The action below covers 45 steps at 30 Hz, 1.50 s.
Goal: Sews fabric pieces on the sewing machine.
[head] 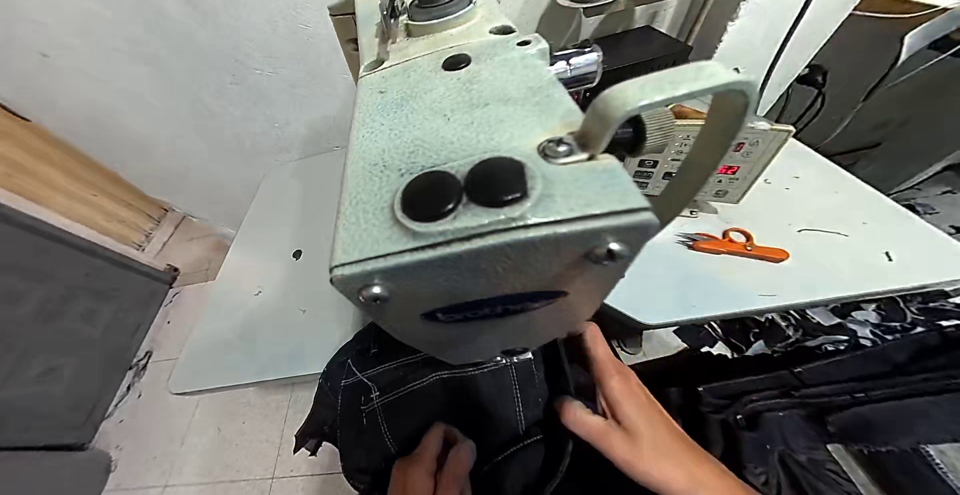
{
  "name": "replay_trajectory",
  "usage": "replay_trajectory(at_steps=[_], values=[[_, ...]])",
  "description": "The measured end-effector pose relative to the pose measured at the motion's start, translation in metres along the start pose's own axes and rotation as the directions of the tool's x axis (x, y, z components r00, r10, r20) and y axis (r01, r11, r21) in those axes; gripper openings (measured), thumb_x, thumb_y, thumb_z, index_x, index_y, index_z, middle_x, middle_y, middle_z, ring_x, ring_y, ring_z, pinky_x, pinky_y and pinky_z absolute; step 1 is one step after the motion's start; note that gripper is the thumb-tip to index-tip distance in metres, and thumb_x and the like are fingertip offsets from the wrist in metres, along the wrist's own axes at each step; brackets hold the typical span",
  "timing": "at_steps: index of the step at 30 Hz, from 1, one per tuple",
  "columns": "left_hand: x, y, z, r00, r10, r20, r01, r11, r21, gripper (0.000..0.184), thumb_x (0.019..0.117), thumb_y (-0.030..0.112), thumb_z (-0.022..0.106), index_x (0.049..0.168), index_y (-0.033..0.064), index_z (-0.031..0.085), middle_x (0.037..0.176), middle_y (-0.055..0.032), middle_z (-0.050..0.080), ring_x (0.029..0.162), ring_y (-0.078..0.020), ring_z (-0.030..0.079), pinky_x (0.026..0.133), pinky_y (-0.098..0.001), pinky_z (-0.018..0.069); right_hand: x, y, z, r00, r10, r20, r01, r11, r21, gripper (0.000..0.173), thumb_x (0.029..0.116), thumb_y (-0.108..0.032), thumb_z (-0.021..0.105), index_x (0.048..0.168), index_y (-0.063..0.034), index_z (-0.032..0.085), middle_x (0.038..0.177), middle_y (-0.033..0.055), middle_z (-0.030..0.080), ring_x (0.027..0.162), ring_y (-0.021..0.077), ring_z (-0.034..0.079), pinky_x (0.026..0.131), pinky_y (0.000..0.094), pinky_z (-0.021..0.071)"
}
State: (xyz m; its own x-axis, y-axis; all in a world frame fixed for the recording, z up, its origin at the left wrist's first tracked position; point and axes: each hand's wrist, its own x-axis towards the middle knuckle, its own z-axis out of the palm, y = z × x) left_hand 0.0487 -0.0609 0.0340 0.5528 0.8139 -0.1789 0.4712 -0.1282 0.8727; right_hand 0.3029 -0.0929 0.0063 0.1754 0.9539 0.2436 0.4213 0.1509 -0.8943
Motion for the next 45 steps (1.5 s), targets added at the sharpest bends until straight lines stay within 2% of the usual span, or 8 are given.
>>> replay_trajectory(at_steps=[8, 12, 16, 19, 23, 25, 32, 45], values=[[0.054, 0.020, 0.035, 0.941, -0.030, -0.338, -0.003, 0.995, -0.097, 0.035, 0.0993, 0.035, 0.057, 0.093, 0.0026, 0.068, 0.064, 0.0036, 0.056, 0.050, -0.0040, 0.049, 0.051, -0.0257, 0.0453, 0.035, 0.044, -0.041, 0.872, 0.489, 0.007, -0.423, 0.746, 0.514, 0.023, 0.0812, 0.004, 0.048, 0.086, -0.0133, 0.064, 0.069, -0.0043, 0.066, 0.059, 0.0046, 0.061, 0.054, 0.0272, 0.0521], [0.008, 0.000, 0.000, 0.997, 0.033, -0.067, -0.048, 0.967, -0.250, 0.015, 0.0960, 0.012, 0.063, 0.098, -0.0006, 0.072, 0.078, 0.0043, 0.070, 0.063, 0.0029, 0.059, 0.061, -0.0206, 0.0521, 0.055, 0.100, -0.126, 0.843, 0.300, 0.446, -0.442, 0.859, 0.258, 0.027, 0.0730, -0.010, 0.051, 0.075, -0.0241, 0.073, 0.071, -0.0106, 0.070, 0.061, -0.0019, 0.061, 0.054, 0.0213, 0.0507], [-0.021, -0.055, -0.039, 0.985, 0.029, 0.169, 0.016, 0.966, -0.258, 0.015, 0.0998, 0.015, 0.058, 0.096, 0.0080, 0.071, 0.070, 0.0111, 0.066, 0.056, 0.0043, 0.055, 0.054, -0.0188, 0.0491, 0.059, 0.078, -0.092, 0.677, 0.135, 0.723, -0.253, 0.966, 0.057, 0.034, 0.1016, -0.042, 0.053, 0.083, -0.0162, 0.066, 0.073, -0.0121, 0.058, 0.070, -0.0042, 0.054, 0.067, 0.0206, 0.0455], [-0.027, -0.033, -0.090, 0.962, -0.055, 0.267, -0.016, 0.967, 0.255, 0.041, 0.1049, 0.031, 0.054, 0.094, -0.0049, 0.070, 0.066, -0.0137, 0.065, 0.057, -0.0241, 0.064, 0.059, -0.0476, 0.0550, 0.055, 0.069, -0.079, 0.804, -0.021, 0.594, 0.043, 0.999, -0.022, 0.044, 0.1032, -0.049, 0.051, 0.083, -0.0129, 0.065, 0.066, -0.0087, 0.054, 0.061, -0.0029, 0.049, 0.057, 0.0200, 0.0403], [0.033, -0.001, -0.090, 0.973, 0.217, -0.075, -0.167, 0.892, 0.419, 0.039, 0.1044, 0.038, 0.052, 0.103, 0.0045, 0.072, 0.084, -0.0067, 0.070, 0.076, -0.0173, 0.069, 0.070, -0.0416, 0.0590, 0.041, 0.052, -0.080, 0.934, -0.254, 0.251, 0.342, 0.837, -0.426, 0.047, 0.1010, -0.051, 0.049, 0.087, -0.0123, 0.072, 0.073, -0.0004, 0.067, 0.064, 0.0107, 0.064, 0.058, 0.0317, 0.0535], [0.074, 0.011, -0.077, 0.984, 0.131, 0.122, -0.161, 0.947, 0.277, 0.041, 0.1030, 0.037, 0.057, 0.122, 0.0033, 0.070, 0.118, -0.0117, 0.070, 0.113, -0.0202, 0.065, 0.102, -0.0452, 0.0507, 0.029, 0.031, -0.079, 0.914, -0.371, 0.161, 0.391, 0.706, -0.591, 0.032, 0.0980, -0.038, 0.056, 0.095, -0.0103, 0.071, 0.083, 0.0070, 0.068, 0.073, 0.0230, 0.068, 0.060, 0.0397, 0.0567], [0.097, 0.024, -0.041, 0.966, 0.136, 0.219, -0.115, 0.988, -0.107, 0.018, 0.0914, 0.023, 0.075, 0.101, 0.0080, 0.073, 0.093, 0.0056, 0.072, 0.092, 0.0034, 0.065, 0.088, -0.0212, 0.0542, -0.027, -0.023, -0.030, 0.589, -0.499, 0.636, 0.771, 0.582, -0.258, 0.028, 0.1038, -0.006, 0.054, 0.124, -0.0162, 0.070, 0.088, 0.0114, 0.065, 0.086, 0.0285, 0.064, 0.085, 0.0407, 0.0504], [0.095, 0.016, -0.035, 0.962, 0.153, 0.226, -0.136, 0.987, -0.091, 0.050, 0.0867, 0.028, 0.081, 0.123, 0.0011, 0.059, 0.097, -0.0066, 0.070, 0.093, -0.0074, 0.066, 0.088, -0.0287, 0.0544, 0.012, -0.027, -0.020, 0.806, -0.578, 0.129, 0.554, 0.659, -0.508, 0.019, 0.1041, -0.010, 0.052, 0.108, -0.0098, 0.070, 0.097, 0.0078, 0.074, 0.096, 0.0129, 0.070, 0.087, 0.0196, 0.0535]])
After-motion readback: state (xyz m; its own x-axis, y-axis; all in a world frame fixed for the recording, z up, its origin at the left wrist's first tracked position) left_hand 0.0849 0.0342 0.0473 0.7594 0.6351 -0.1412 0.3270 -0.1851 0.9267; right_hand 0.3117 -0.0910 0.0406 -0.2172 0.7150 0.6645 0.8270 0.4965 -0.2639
